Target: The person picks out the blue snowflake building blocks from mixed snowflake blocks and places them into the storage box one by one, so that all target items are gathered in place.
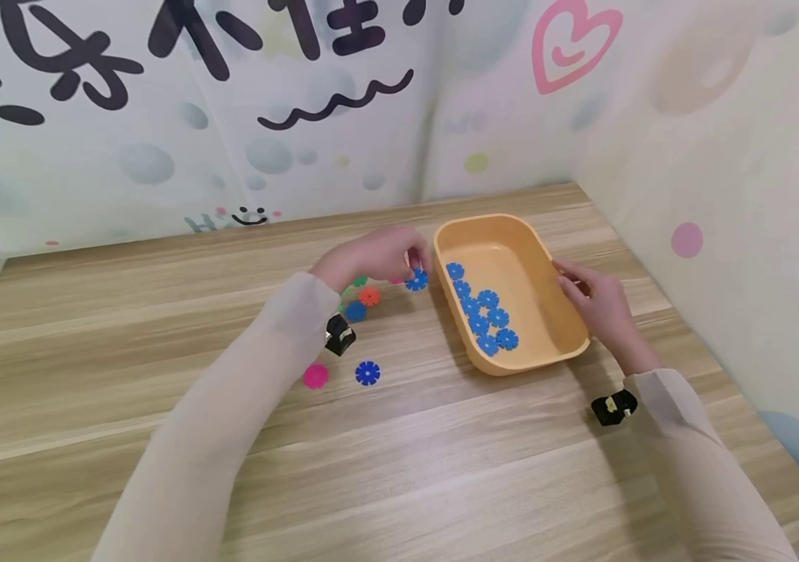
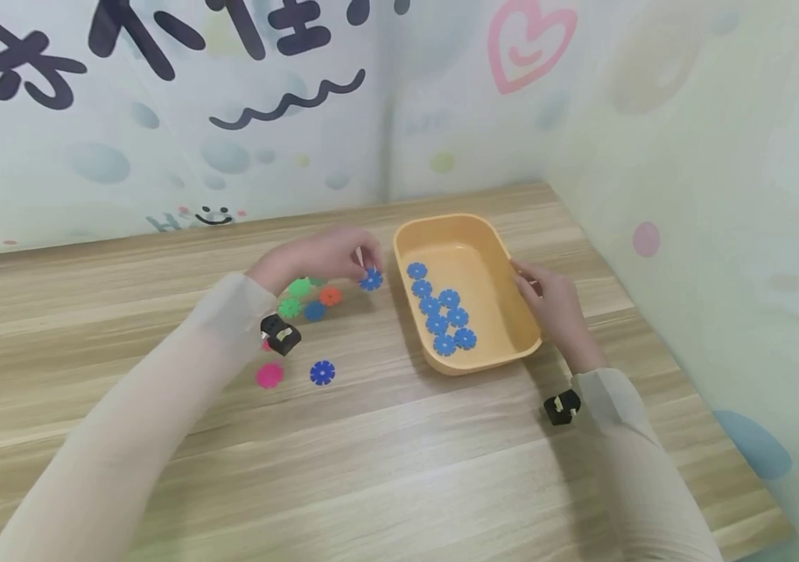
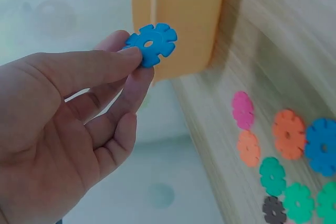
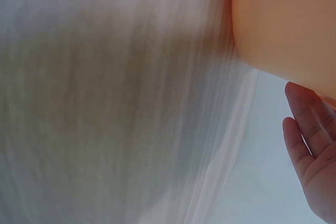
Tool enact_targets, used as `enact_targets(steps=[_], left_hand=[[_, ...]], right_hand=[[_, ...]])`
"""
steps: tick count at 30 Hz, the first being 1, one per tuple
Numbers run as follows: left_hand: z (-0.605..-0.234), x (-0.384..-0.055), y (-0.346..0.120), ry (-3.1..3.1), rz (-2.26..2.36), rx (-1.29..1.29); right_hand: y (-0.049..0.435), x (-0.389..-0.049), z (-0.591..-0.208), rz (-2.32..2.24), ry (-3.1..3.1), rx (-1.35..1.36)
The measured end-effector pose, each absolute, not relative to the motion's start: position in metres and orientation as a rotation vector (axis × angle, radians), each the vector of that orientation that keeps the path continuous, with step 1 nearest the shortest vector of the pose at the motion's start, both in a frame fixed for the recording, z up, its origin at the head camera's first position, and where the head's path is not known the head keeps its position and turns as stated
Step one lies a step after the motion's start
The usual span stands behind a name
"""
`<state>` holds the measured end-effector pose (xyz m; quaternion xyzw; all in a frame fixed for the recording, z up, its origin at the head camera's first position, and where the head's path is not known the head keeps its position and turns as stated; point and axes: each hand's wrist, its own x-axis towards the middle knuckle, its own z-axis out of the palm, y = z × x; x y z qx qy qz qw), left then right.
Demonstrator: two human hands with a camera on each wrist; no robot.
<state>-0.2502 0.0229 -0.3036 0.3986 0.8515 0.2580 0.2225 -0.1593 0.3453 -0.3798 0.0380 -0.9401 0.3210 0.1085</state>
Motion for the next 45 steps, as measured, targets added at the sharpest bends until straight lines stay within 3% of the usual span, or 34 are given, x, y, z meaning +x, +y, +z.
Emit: enact_targets(steps=[10, 23, 37, 45], left_hand=[[-0.299, -0.252, 0.047, 2.304, 0.862, 1.148], [-0.332, -0.262, 0.106, 2.338, 1.020, 1.091], [-0.350, -0.270, 0.134, 2.513, 0.818, 0.863], [-0.354, -0.270, 0.139, 2.570, 0.674, 0.859]], right_hand=[[0.347, -0.156, -0.380, 0.947, -2.761, 0.104], [0.349, -0.158, -0.381, 0.960, -2.739, 0.109], [0.346, -0.163, -0.381, 1.015, -2.730, 0.133], [0.345, -0.162, -0.380, 1.015, -2.733, 0.128]])
